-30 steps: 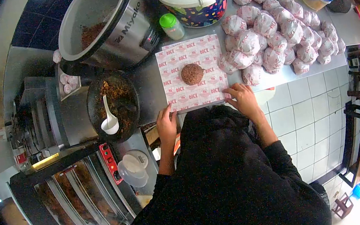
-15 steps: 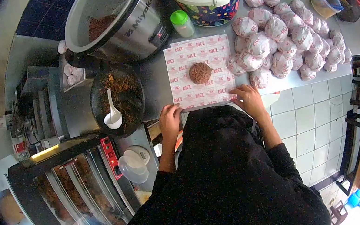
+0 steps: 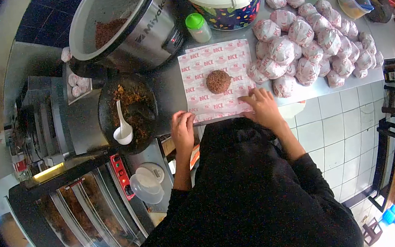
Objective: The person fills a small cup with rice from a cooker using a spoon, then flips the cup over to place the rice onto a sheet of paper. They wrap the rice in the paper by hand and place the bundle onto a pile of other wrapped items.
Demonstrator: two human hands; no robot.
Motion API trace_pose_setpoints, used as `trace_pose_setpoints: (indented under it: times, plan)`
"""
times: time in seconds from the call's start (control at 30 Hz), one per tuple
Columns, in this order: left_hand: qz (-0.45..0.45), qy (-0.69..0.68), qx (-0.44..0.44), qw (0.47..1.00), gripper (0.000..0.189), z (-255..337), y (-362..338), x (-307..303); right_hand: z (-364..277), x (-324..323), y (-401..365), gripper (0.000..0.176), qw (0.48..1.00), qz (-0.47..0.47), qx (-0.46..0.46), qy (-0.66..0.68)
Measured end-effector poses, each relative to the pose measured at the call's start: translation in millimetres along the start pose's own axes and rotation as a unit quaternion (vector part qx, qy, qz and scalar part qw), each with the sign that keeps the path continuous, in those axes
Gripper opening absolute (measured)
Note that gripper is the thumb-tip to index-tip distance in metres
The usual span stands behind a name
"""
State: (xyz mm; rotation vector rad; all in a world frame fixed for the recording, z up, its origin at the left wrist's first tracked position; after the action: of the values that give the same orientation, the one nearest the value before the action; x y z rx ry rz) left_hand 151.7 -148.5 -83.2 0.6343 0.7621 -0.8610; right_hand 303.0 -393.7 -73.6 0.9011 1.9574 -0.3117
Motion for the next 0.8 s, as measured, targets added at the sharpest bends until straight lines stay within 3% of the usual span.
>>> trace_pose_setpoints:
  times: [0.03, 0.07, 0.27, 0.4, 0.47, 0.5, 0.57, 0.7, 0.8]
  plan:
    - [0.008, -0.009, 0.004, 1.000, 0.013, 7, 4, -7, -12, 4, 6, 0.043, 0.999, -0.006, -0.044, -0.025]
    - [0.016, -0.018, 0.009, 1.000, 0.013, 13, 8, -12, -17, 10, 12, 0.034, 0.998, -0.009, -0.056, -0.016]
    - [0.034, -0.018, 0.005, 0.999, 0.016, 14, 17, -20, -14, 21, 33, 0.010, 0.996, 0.034, -0.056, -0.057]
    - [0.053, 0.014, 0.102, 0.993, 0.021, 97, 36, -34, -20, 21, 29, 0.010, 0.993, 0.021, -0.073, -0.095]
    - [-0.036, 0.075, 0.159, 0.984, 0.021, 121, 39, 0, -19, 25, 25, 0.010, 0.995, 0.022, -0.069, -0.064]
    - [-0.032, 0.074, 0.155, 0.985, 0.021, 112, 39, 8, -20, 28, 22, 0.010, 0.995, 0.021, -0.073, -0.066]
    - [-0.109, 0.134, 0.240, 0.955, 0.020, 100, 30, 57, -17, 29, 18, 0.011, 0.995, 0.026, -0.067, -0.074]
    - [-0.077, 0.079, 0.254, 0.961, 0.020, 98, 36, 54, -42, -2, 14, 0.016, 0.993, 0.096, -0.044, -0.058]
    - [-0.060, 0.037, 0.288, 0.955, 0.020, 98, 39, 52, -68, 50, 2, 0.029, 0.985, -0.116, -0.092, 0.091]
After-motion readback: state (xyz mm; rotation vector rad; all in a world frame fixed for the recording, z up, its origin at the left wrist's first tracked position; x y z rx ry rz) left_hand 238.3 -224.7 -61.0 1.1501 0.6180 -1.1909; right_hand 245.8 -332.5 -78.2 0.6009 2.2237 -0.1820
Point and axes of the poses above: each hand's wrist, its own y-axis towards the middle knuckle, its own x-axis out of the palm, z = x × y, the point moved 10 cm from there along y, towards the middle knuckle, and after that the axes turned 2 degrees about y, right-handed, at the moved point
